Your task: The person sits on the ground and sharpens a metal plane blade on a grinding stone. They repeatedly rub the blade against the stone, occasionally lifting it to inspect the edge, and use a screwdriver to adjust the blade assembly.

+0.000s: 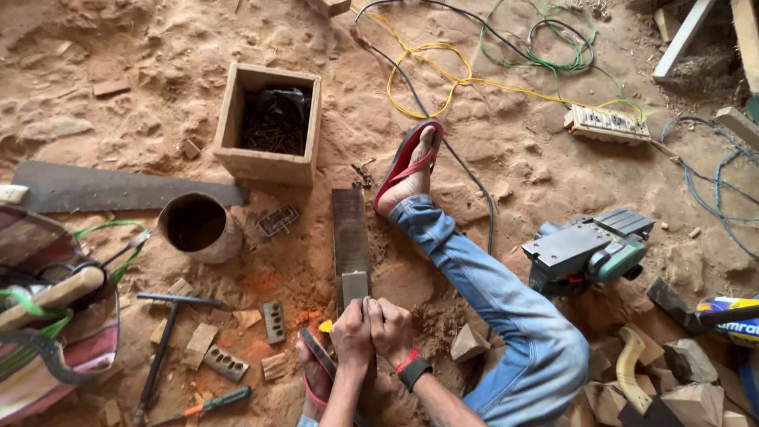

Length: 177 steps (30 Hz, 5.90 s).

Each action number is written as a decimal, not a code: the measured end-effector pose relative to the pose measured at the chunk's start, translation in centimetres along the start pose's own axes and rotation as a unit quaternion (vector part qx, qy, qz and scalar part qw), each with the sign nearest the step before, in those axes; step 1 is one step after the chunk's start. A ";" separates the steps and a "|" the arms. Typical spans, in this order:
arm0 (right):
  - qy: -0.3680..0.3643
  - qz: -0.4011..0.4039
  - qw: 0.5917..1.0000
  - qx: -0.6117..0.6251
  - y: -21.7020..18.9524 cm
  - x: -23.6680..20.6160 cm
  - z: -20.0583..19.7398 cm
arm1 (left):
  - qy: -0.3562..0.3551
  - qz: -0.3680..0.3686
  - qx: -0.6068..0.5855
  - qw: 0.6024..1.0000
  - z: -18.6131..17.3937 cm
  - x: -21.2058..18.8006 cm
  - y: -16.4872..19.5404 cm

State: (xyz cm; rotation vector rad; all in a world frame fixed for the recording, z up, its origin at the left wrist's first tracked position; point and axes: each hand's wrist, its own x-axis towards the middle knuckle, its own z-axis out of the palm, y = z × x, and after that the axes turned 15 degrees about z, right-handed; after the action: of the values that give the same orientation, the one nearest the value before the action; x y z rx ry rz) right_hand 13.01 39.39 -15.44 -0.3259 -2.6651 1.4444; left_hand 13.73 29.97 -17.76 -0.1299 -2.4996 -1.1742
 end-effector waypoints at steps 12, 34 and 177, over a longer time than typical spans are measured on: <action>0.036 -0.062 0.997 0.005 -2.1 8.3 1.5 | 0.035 0.057 0.005 0.998 2.1 8.5 -2.0; -0.018 -0.028 0.999 0.015 -0.5 2.6 0.4 | -0.050 0.055 0.045 0.996 0.6 2.2 -1.4; 0.022 -0.031 0.999 -0.005 -0.6 4.7 1.4 | 0.035 0.115 0.022 0.993 1.2 4.7 -2.0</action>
State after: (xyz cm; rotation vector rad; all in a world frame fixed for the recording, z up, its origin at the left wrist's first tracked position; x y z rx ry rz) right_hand 8.08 39.00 -15.78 -0.2692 -2.6246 1.3912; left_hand 8.56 29.22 -18.11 -0.3488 -2.3736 -1.0116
